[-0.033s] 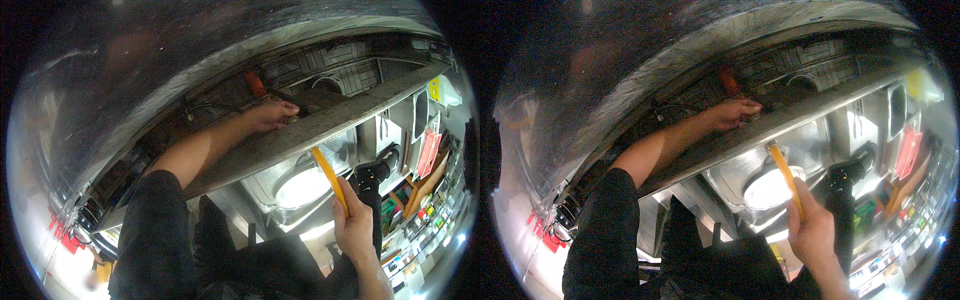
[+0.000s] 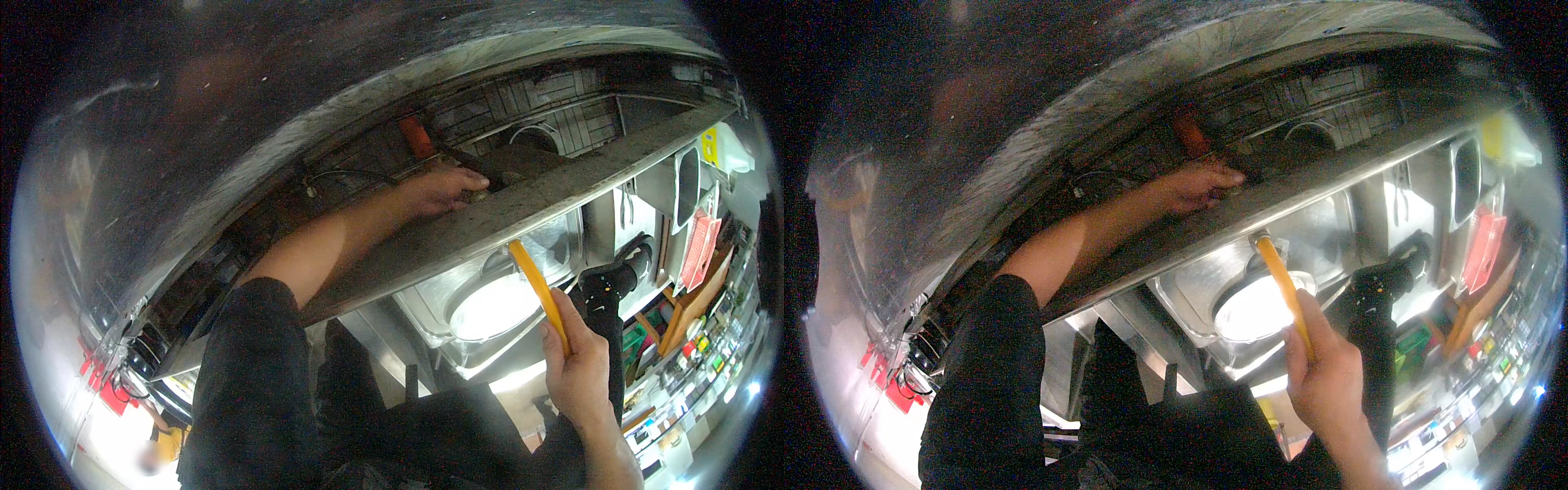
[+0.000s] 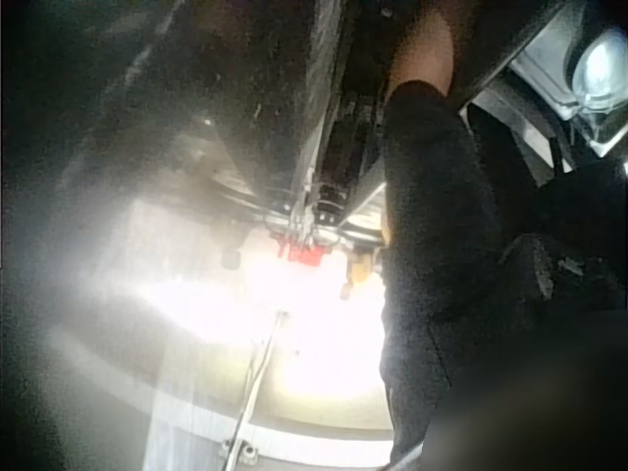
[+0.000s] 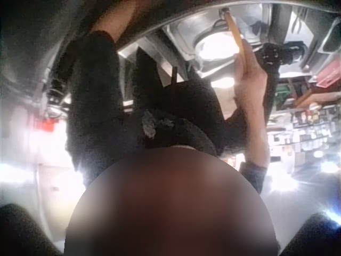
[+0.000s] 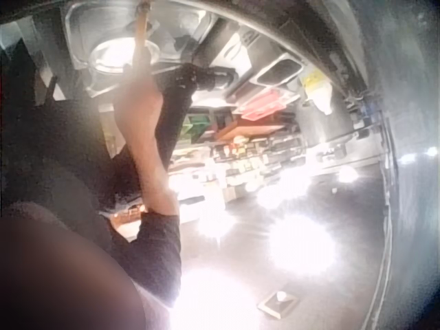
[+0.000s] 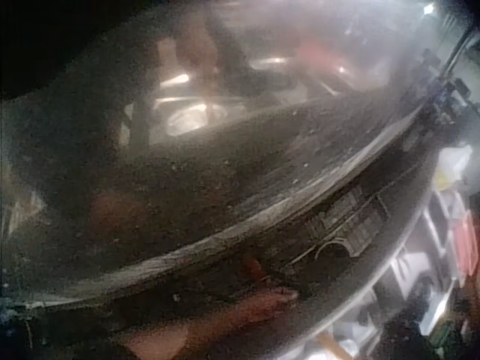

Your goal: The person wraps Teflon tape around the threaded end of a yellow gas hose, then connects the hose to a gas valve above a commercial sink and tightens it by hand.

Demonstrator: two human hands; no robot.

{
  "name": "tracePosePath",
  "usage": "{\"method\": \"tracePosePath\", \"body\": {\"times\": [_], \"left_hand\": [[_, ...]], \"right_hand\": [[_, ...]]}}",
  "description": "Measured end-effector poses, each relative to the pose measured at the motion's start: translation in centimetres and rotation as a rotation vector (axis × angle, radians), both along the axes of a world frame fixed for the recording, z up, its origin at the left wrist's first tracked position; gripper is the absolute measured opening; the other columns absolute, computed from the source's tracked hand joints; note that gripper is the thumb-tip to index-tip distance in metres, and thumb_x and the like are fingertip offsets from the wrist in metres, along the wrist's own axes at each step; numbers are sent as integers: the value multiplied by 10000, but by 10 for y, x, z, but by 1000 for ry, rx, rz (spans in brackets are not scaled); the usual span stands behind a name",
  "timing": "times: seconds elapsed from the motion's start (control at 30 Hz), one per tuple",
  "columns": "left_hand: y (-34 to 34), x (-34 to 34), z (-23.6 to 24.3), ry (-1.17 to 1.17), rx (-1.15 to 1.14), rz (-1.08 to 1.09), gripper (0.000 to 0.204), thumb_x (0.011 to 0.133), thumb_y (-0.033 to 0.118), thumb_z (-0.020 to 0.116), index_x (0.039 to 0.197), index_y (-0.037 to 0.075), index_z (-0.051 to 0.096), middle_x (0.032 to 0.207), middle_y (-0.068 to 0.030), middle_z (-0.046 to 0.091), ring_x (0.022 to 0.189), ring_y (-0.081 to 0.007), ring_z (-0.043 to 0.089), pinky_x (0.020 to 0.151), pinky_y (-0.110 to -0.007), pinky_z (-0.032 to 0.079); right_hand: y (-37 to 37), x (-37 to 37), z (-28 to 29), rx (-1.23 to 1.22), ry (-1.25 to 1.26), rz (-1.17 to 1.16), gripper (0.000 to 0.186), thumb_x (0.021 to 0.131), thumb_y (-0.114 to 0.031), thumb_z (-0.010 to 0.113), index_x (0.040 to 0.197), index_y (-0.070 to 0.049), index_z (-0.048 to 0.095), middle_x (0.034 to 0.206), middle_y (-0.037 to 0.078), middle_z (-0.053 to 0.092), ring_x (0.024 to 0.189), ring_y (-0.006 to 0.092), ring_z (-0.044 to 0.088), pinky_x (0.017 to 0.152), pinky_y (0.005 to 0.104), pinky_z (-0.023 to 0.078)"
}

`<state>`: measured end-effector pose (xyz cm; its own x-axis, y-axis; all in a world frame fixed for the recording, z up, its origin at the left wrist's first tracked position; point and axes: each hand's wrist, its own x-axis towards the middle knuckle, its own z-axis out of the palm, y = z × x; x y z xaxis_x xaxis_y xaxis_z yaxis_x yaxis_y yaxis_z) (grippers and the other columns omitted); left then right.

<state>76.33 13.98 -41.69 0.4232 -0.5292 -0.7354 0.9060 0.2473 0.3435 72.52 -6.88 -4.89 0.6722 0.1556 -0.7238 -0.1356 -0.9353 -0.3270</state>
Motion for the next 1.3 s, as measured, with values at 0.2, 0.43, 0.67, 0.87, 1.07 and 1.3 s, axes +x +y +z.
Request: {"method": "tracePosePath", "body": {"times": [0.2,0.43,0.67,0.87,1.07,1.3], "left_hand": [[9,7,-19,-53,-165,0,283,1051,308,733,1226,90,770,1197,-26,767,1040,-169,681,872,-335,567],[13,7,-9,80,-41,2,430,1074,444,718,1348,112,736,1277,-57,744,1101,-218,667,908,-371,569],[13,7,-12,-288,-169,-154,432,1089,472,696,1372,148,732,1342,-45,713,1106,-162,646,837,-302,545],[11,11,1,31,-96,-54,419,1119,447,638,1376,135,749,1397,-25,710,1135,-147,662,834,-346,579],[-6,20,9,206,-20,-172,403,1108,394,649,1417,149,732,1400,-16,709,966,-101,617,762,-333,550],[14,19,6,-8,-155,-43,332,1093,322,648,1323,112,761,1358,-67,734,829,-162,643,681,-354,555]], "right_hand": [[4,6,-2,9,-1,-8,472,1074,-173,654,1526,-55,590,1033,309,755,917,479,770,795,506,607],[5,7,0,-27,48,-20,472,1071,-164,655,1526,-55,593,1111,304,761,963,478,769,822,506,613],[7,7,1,-51,54,-26,476,1068,-175,664,1524,-57,600,1140,298,764,965,469,774,832,488,622],[9,6,0,-45,32,-33,472,1068,-180,665,1522,-64,607,1095,301,764,943,462,779,819,483,620],[8,7,0,-61,57,-54,470,1067,-180,665,1520,-68,609,1088,304,763,953,464,779,823,480,619],[8,6,-1,-48,33,-36,465,1071,-179,661,1520,-70,609,1086,299,766,948,464,779,816,476,620]]}}
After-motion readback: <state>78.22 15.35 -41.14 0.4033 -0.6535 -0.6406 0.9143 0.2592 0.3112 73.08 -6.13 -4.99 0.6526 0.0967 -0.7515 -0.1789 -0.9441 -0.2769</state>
